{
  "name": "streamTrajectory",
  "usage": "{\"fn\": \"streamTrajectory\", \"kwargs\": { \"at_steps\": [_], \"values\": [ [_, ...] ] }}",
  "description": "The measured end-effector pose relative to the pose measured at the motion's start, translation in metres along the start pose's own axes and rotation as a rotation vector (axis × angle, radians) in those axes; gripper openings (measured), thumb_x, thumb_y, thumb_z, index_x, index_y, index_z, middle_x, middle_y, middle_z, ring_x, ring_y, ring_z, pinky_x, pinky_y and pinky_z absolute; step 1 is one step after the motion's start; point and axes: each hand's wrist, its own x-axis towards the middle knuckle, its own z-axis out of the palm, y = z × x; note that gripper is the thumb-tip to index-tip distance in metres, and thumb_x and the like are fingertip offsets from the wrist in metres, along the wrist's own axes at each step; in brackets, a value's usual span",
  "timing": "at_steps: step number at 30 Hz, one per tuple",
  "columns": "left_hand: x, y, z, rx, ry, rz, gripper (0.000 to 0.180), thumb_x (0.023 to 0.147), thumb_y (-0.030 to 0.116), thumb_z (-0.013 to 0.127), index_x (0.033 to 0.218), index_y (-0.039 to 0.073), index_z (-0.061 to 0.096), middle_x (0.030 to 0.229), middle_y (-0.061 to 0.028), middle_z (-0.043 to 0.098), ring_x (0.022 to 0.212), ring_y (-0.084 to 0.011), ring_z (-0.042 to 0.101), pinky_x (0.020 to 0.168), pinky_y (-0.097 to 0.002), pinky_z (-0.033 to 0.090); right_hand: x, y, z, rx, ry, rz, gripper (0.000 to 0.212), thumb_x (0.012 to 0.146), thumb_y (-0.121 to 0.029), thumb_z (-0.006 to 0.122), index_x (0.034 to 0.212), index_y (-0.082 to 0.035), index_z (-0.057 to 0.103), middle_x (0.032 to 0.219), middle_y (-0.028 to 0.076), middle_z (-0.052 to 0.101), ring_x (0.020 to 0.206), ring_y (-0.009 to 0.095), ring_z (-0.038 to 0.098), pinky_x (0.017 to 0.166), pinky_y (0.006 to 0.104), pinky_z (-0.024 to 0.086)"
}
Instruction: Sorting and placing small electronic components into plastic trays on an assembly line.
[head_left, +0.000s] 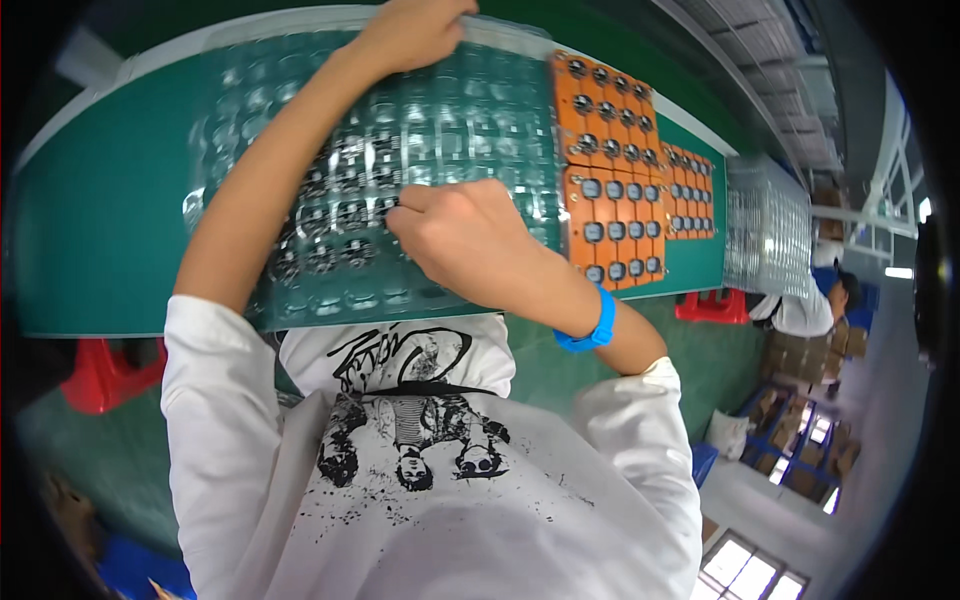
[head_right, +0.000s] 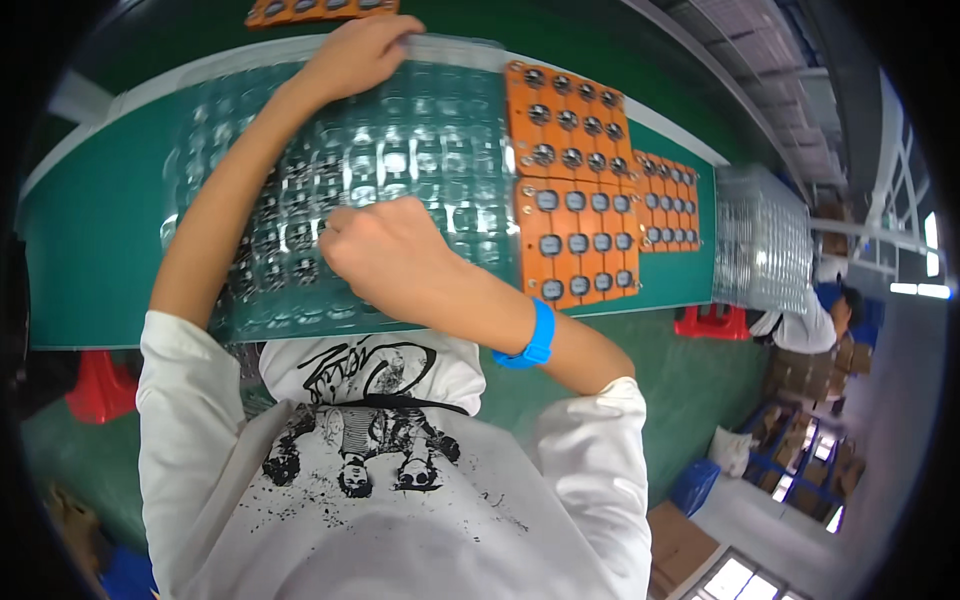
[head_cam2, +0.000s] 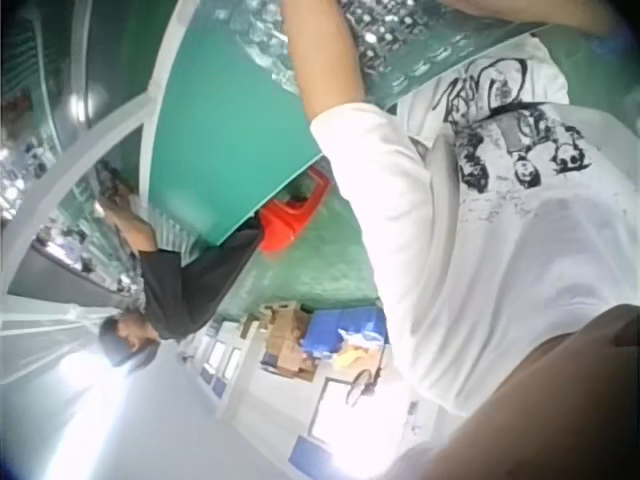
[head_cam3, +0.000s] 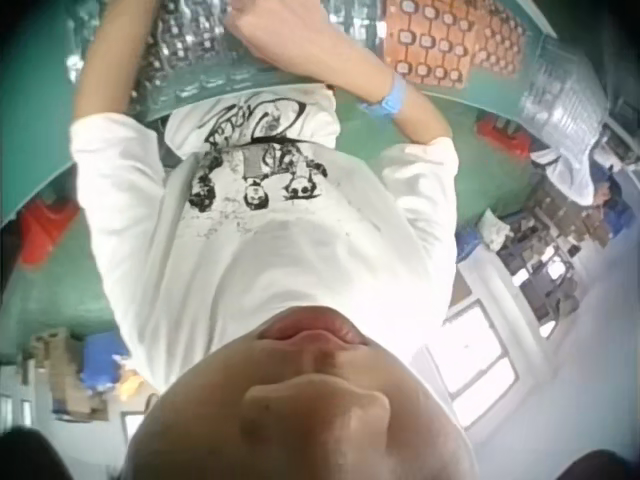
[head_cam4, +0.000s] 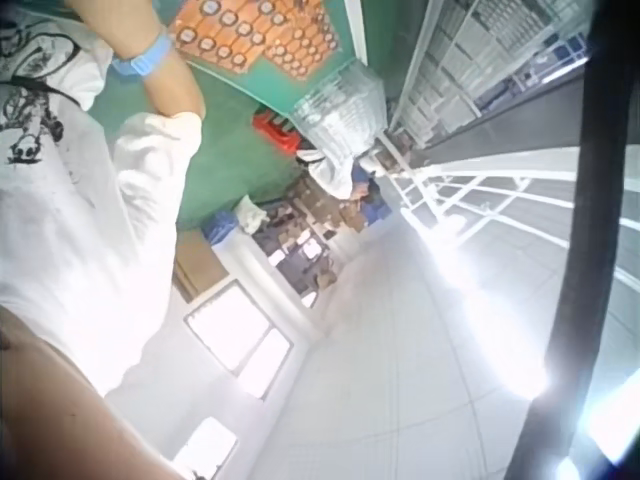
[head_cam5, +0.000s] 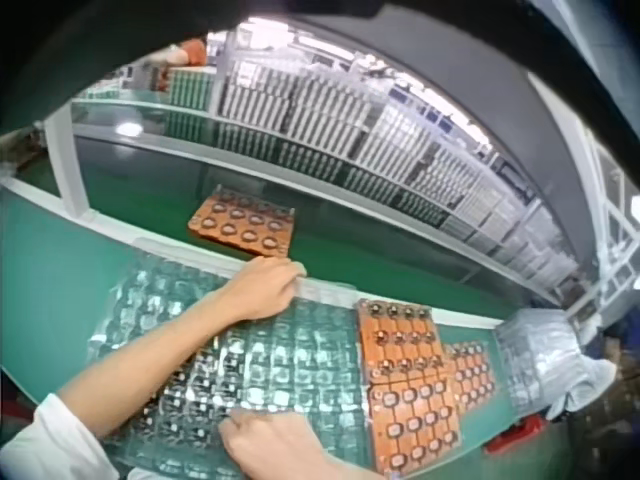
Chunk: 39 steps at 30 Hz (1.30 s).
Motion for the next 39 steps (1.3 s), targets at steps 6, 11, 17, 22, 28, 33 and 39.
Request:
{"fn": "streamTrajectory", "kwargs": {
  "at_steps": [6, 11, 17, 22, 28, 33, 39],
  "values": [
    [-0.004, -0.004, -0.010, -0.052, -0.074, -0.038, 0.034, 0.087, 0.010, 0.050, 0.119, 0.007, 0.057, 0.101, -0.0156, 0.063, 0.093, -0.0325, 0.061, 0.084, -0.0403, 0.047, -0.066, 0.077, -0.087, -0.080, 0.316, 0.112, 0.031, 0.067, 0.007, 0.070, 0.096, -0.005, 0.069, 0.073, 0.008, 0.055, 0.061, 0.022, 0.056, 0.052, 0.0314, 0.043],
    [0.000, 0.007, -0.012, -0.077, -0.092, -0.026, 0.034, 0.087, 0.007, 0.048, 0.120, 0.005, 0.055, 0.102, -0.0151, 0.062, 0.095, -0.0317, 0.060, 0.085, -0.0391, 0.047, -0.217, 0.204, -0.133, -0.481, 0.410, 0.402, 0.017, 0.079, 0.001, 0.069, 0.096, -0.004, 0.069, 0.071, 0.008, 0.053, 0.058, 0.021, 0.052, 0.053, 0.0289, 0.043],
    [-0.002, 0.009, -0.015, 0.004, -0.080, -0.025, 0.031, 0.088, 0.008, 0.048, 0.117, 0.005, 0.057, 0.104, -0.0144, 0.064, 0.098, -0.0324, 0.060, 0.087, -0.0407, 0.047, -0.276, 0.264, -0.116, -0.623, 0.404, 0.568, 0.009, 0.082, -0.005, 0.067, 0.090, -0.007, 0.070, 0.083, 0.007, 0.059, 0.069, 0.024, 0.062, 0.061, 0.0325, 0.049],
    [-0.002, 0.011, -0.016, -0.002, -0.076, -0.029, 0.033, 0.087, 0.006, 0.047, 0.119, 0.004, 0.056, 0.104, -0.0150, 0.063, 0.097, -0.0312, 0.061, 0.086, -0.0391, 0.047, -0.275, 0.280, -0.099, -0.426, 0.435, 0.614, 0.013, 0.080, 0.001, 0.064, 0.091, -0.004, 0.070, 0.089, 0.008, 0.062, 0.075, 0.026, 0.063, 0.065, 0.0332, 0.050],
    [0.001, 0.016, -0.018, -0.018, -0.102, -0.055, 0.035, 0.086, 0.005, 0.047, 0.120, 0.005, 0.055, 0.106, -0.0154, 0.062, 0.097, -0.0315, 0.061, 0.086, -0.0387, 0.047, -0.282, 0.289, -0.094, -0.366, 0.443, 0.620, 0.014, 0.080, 0.004, 0.062, 0.091, -0.001, 0.069, 0.088, 0.009, 0.064, 0.077, 0.026, 0.065, 0.067, 0.0323, 0.051],
    [0.000, 0.011, -0.016, -0.006, -0.085, -0.019, 0.035, 0.086, 0.005, 0.047, 0.121, 0.004, 0.055, 0.105, -0.0157, 0.062, 0.097, -0.0315, 0.061, 0.086, -0.0389, 0.047, -0.284, 0.292, -0.095, -0.271, 0.464, 0.617, 0.014, 0.080, 0.003, 0.063, 0.092, 0.000, 0.068, 0.089, 0.010, 0.064, 0.078, 0.023, 0.065, 0.067, 0.0311, 0.051],
    [0.000, 0.012, -0.017, -0.020, -0.099, -0.029, 0.036, 0.086, 0.006, 0.047, 0.121, 0.004, 0.054, 0.106, -0.0160, 0.062, 0.098, -0.0312, 0.061, 0.087, -0.0384, 0.047, -0.264, 0.266, -0.105, -0.210, 0.411, 0.731, 0.014, 0.082, -0.006, 0.066, 0.095, 0.000, 0.069, 0.092, 0.011, 0.066, 0.078, 0.025, 0.064, 0.067, 0.0307, 0.050]
  ]
}}
